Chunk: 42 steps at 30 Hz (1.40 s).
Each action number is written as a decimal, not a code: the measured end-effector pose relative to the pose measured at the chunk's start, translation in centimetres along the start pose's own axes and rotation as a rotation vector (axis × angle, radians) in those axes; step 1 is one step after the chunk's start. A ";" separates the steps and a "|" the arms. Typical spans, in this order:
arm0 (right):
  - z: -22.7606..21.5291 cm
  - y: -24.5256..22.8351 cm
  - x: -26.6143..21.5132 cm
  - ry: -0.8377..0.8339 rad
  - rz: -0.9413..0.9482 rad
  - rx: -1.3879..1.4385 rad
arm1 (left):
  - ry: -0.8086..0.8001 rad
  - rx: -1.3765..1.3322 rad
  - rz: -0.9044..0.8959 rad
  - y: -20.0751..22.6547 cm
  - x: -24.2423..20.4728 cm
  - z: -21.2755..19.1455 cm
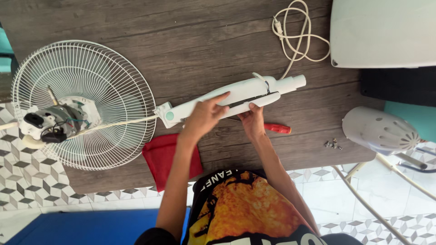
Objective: The person uses a screwdriver to remove screws from the base of a standing fan. They detach the outer casing to expose the internal wiring and components, then set the casing aside on the table.
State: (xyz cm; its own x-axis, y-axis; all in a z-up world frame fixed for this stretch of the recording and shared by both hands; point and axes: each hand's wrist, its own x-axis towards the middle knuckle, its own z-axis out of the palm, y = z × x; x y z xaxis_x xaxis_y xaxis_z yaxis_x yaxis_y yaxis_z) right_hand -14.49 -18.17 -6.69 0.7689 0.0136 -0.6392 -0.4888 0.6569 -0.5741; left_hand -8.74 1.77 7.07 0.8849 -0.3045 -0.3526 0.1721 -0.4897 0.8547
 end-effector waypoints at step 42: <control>0.3 -0.3 0.2 -0.127 -0.081 -0.015 | -0.390 0.136 -0.303 -1.0 11.9 2.0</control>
State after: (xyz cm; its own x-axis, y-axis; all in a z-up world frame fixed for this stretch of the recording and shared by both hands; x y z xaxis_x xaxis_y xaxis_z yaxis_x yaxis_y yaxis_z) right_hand -14.10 -18.15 -6.55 0.8515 0.0563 -0.5213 -0.4283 0.6481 -0.6297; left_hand 0.80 -2.99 1.27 0.5719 -0.4023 -0.7149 0.3151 -0.6969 0.6442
